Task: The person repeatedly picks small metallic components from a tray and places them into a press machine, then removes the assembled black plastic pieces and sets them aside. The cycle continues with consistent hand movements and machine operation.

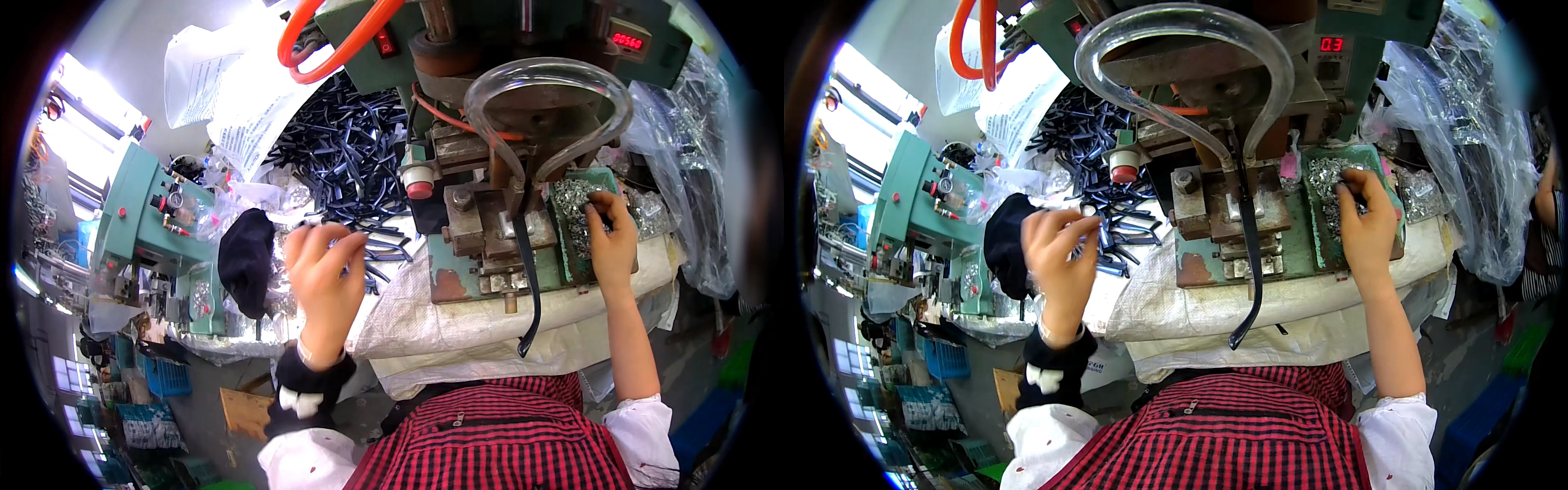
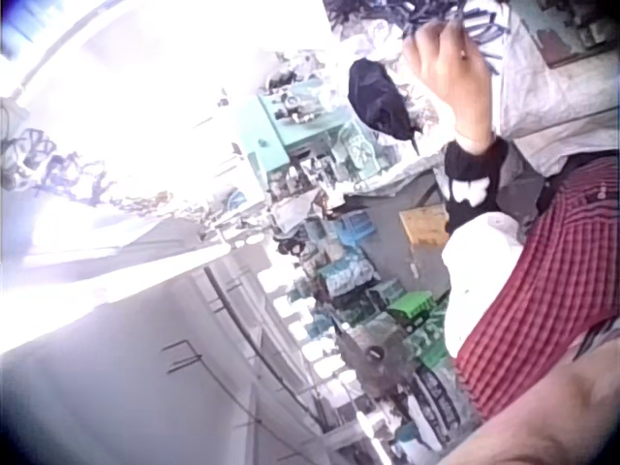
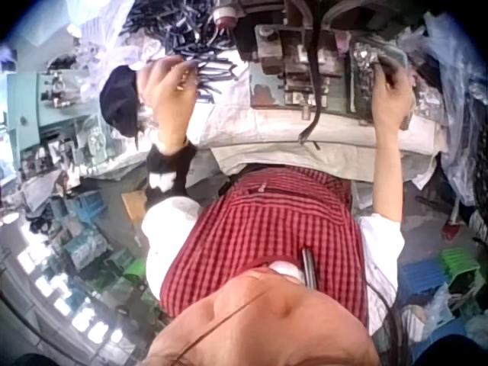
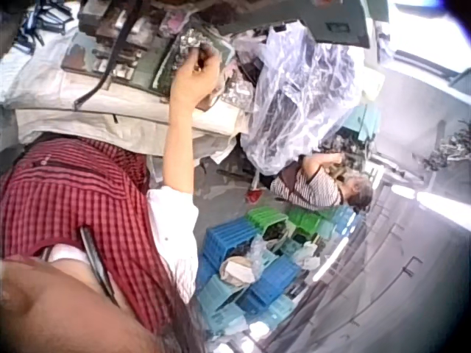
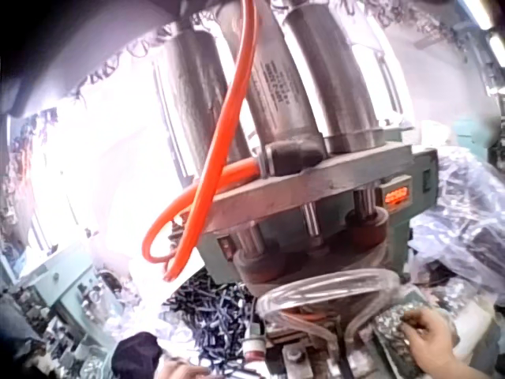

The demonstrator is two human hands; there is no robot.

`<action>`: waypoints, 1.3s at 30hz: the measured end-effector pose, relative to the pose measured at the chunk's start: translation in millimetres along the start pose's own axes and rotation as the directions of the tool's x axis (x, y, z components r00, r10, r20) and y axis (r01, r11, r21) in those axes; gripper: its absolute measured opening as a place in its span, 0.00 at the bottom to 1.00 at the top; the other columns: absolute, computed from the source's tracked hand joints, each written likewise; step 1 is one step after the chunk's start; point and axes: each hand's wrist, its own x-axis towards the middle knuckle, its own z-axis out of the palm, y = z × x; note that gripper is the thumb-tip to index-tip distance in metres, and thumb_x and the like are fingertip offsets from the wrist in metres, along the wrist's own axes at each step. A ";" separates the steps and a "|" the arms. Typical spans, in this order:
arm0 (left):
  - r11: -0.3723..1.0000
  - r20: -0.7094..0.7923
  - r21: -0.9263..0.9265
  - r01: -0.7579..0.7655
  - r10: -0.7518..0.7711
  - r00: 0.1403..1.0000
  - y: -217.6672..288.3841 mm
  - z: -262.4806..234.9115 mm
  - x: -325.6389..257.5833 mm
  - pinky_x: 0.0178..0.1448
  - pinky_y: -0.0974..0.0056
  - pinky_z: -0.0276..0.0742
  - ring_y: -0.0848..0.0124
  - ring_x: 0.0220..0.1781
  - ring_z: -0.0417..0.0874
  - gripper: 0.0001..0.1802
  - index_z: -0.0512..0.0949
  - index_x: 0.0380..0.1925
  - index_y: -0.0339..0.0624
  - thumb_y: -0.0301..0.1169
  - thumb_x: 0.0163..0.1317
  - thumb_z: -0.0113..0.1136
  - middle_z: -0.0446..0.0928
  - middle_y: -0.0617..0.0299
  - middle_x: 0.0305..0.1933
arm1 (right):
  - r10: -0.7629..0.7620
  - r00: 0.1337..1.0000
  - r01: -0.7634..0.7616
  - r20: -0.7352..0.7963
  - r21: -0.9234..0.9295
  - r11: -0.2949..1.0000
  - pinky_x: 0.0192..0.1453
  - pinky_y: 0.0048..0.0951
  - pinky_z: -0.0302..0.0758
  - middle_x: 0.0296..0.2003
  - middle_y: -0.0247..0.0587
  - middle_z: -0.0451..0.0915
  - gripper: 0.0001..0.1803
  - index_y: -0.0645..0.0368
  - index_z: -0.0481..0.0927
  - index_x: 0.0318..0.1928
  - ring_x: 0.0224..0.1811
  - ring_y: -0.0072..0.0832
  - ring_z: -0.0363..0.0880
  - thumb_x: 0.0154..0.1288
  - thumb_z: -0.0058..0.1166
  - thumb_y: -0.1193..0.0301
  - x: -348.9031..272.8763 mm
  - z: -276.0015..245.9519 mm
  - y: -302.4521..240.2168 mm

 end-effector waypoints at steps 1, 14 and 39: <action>1.000 0.113 -0.014 0.001 0.000 0.994 -10.8 21.7 2.6 0.48 0.56 0.70 0.60 0.42 0.78 0.07 0.85 0.25 0.44 0.20 0.45 0.70 0.79 0.62 0.34 | 0.012 1.000 -0.012 0.000 -0.025 1.000 0.51 0.26 0.76 0.38 0.38 0.85 0.07 0.65 0.83 0.45 0.40 0.23 0.82 0.68 0.60 0.78 0.2 2.2 -1.2; 0.968 0.267 -0.247 0.044 0.025 0.963 -71.4 98.6 -26.7 0.43 0.57 0.78 0.57 0.40 0.82 0.06 0.83 0.29 0.42 0.23 0.49 0.67 0.77 0.56 0.36 | 0.132 0.990 -0.129 -0.052 0.060 0.990 0.51 0.25 0.75 0.40 0.35 0.84 0.07 0.64 0.85 0.44 0.43 0.22 0.81 0.65 0.62 0.79 -50.2 -56.2 -15.6; 0.713 -0.254 -0.598 -0.367 0.266 0.930 119.0 24.8 47.9 0.33 0.63 0.81 0.62 0.30 0.86 0.08 0.85 0.36 0.38 0.21 0.56 0.73 0.85 0.53 0.37 | -0.176 0.962 0.141 0.208 0.173 0.975 0.65 0.39 0.74 0.56 0.53 0.79 0.17 0.58 0.83 0.53 0.62 0.45 0.79 0.62 0.63 0.75 -17.6 -8.6 -90.9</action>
